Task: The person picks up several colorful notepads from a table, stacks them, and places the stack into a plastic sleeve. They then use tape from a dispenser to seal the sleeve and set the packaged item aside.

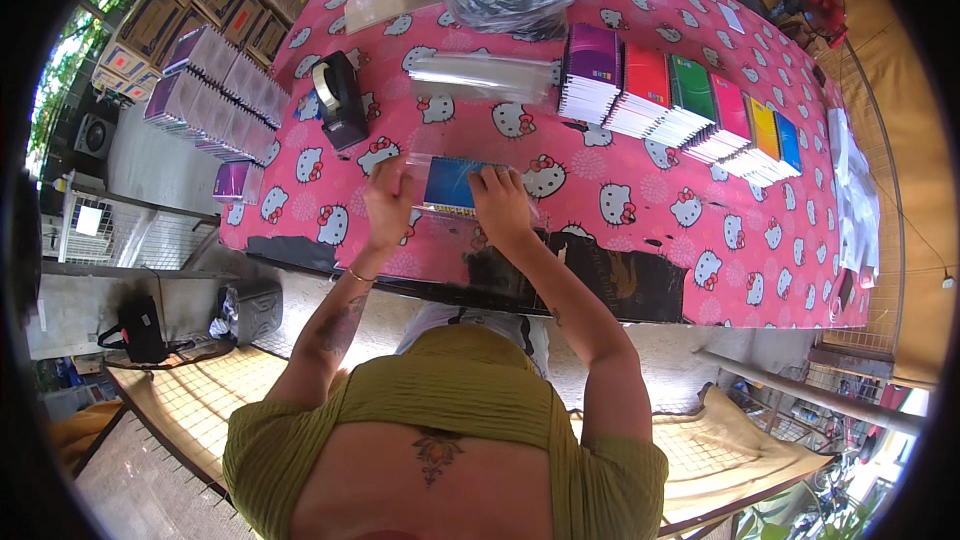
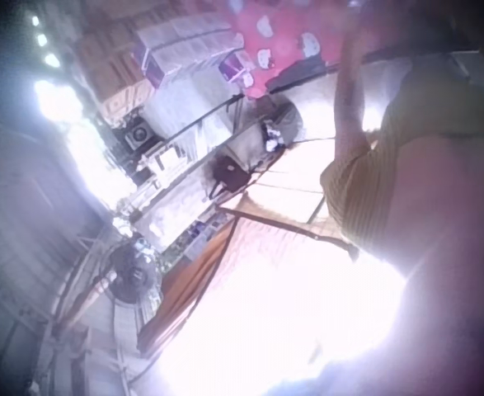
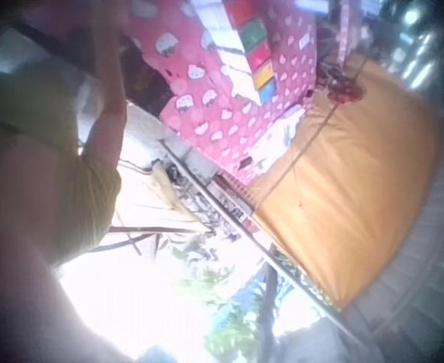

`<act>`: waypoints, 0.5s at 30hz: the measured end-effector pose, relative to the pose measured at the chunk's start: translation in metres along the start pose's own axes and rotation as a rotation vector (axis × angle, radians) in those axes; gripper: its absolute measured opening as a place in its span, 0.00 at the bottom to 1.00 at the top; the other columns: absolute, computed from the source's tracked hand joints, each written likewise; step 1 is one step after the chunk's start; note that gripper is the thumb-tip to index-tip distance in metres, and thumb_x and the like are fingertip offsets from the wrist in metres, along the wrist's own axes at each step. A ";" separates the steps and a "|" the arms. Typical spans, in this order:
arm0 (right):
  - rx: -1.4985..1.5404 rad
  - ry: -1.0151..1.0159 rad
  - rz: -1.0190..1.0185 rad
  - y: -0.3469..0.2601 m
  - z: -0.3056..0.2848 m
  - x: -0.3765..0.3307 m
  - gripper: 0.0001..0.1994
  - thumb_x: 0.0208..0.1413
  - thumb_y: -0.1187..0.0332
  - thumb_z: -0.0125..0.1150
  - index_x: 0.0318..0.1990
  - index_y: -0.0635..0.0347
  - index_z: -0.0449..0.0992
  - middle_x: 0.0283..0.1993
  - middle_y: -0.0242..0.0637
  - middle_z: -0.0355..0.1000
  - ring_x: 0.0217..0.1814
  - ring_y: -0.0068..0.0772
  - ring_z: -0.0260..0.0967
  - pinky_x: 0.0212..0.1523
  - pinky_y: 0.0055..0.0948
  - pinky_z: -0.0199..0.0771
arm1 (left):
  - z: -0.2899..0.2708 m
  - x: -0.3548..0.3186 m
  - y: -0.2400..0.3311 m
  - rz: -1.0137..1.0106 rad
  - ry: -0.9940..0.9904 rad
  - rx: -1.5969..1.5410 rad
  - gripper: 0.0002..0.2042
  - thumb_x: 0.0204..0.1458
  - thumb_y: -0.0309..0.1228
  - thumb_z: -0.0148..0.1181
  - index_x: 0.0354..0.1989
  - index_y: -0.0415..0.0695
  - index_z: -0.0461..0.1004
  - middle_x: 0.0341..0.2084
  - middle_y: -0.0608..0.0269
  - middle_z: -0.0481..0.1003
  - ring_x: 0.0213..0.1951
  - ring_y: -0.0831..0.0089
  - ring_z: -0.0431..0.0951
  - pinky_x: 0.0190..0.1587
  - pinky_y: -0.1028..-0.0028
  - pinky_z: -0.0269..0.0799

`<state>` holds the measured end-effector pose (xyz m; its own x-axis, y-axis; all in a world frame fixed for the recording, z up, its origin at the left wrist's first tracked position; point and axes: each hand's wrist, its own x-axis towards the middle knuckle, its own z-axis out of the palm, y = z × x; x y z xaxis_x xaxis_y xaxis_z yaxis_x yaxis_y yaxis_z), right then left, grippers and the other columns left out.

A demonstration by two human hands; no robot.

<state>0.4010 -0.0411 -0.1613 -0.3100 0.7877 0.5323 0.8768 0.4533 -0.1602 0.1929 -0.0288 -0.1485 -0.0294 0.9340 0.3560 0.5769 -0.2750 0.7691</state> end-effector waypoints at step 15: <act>0.002 0.138 0.005 -0.004 0.000 -0.006 0.10 0.49 0.71 0.62 0.40 0.52 0.80 0.40 0.29 0.69 0.44 0.35 0.71 0.49 0.40 0.67 | -0.002 0.007 -0.039 -0.514 -0.466 -0.619 0.24 0.63 0.42 0.55 0.61 0.38 0.62 0.50 0.55 0.72 0.49 0.68 0.75 0.52 0.67 0.72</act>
<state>0.3989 -0.0472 -0.1638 -0.2518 0.7250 0.6411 0.8774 0.4506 -0.1649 0.1680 -0.0117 -0.1750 0.2478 0.9350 -0.2537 0.0419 0.2512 0.9670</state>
